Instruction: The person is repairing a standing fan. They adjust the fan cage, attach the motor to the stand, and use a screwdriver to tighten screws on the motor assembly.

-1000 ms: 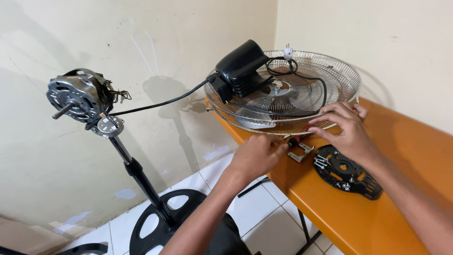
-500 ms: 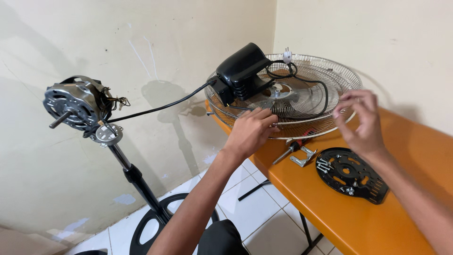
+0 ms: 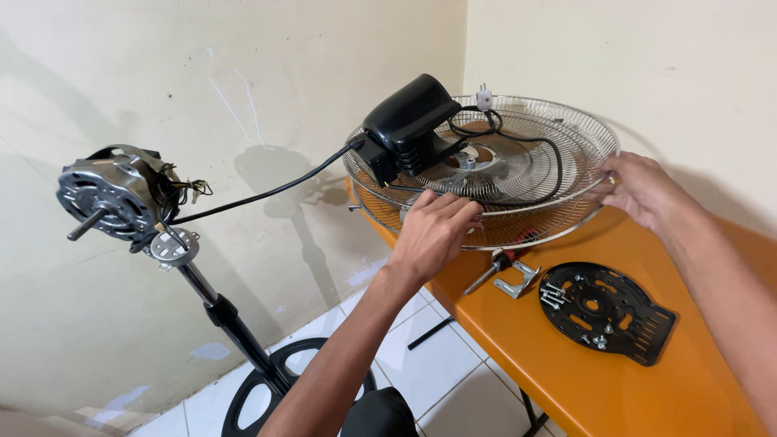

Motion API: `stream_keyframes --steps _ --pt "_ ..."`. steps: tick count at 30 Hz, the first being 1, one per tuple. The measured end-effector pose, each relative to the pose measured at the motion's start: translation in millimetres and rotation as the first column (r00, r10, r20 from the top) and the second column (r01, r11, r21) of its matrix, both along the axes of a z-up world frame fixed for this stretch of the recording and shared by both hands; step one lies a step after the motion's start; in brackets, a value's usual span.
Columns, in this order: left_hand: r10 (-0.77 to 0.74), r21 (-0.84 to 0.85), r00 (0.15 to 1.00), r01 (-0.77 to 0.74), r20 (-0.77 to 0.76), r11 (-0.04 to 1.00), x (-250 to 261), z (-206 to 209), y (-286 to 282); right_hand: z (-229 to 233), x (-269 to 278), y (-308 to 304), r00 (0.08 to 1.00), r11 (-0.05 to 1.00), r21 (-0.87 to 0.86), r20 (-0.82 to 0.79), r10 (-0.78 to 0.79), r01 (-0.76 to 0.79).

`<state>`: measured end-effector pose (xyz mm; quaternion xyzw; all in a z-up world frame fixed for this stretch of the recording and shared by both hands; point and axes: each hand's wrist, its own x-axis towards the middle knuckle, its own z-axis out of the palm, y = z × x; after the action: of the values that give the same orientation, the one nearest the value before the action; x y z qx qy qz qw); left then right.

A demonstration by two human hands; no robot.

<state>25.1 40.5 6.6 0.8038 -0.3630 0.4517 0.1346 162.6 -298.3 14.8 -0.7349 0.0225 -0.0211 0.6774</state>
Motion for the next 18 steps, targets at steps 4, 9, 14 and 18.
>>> stream_keyframes --steps 4,9,14,18 --pt "-0.055 -0.035 0.998 0.055 -0.002 0.998 -0.6 1.1 1.3 -0.1 -4.4 2.2 0.994 0.986 0.152 0.095 0.058 -0.072" --pt "-0.037 -0.050 0.999 0.038 0.007 0.998 1.0 5.8 0.2 7.7 -4.8 10.1 0.984 0.971 0.233 0.180 0.010 -0.052" --pt "-0.043 -0.043 0.999 0.044 0.029 0.998 11.2 10.6 2.3 15.0 -2.1 18.7 0.980 0.967 0.246 0.198 0.020 -0.070" --pt "-0.016 -0.051 1.000 0.016 -0.016 0.999 20.0 10.3 2.5 26.2 4.7 29.0 0.980 0.974 0.213 0.196 0.040 -0.082"
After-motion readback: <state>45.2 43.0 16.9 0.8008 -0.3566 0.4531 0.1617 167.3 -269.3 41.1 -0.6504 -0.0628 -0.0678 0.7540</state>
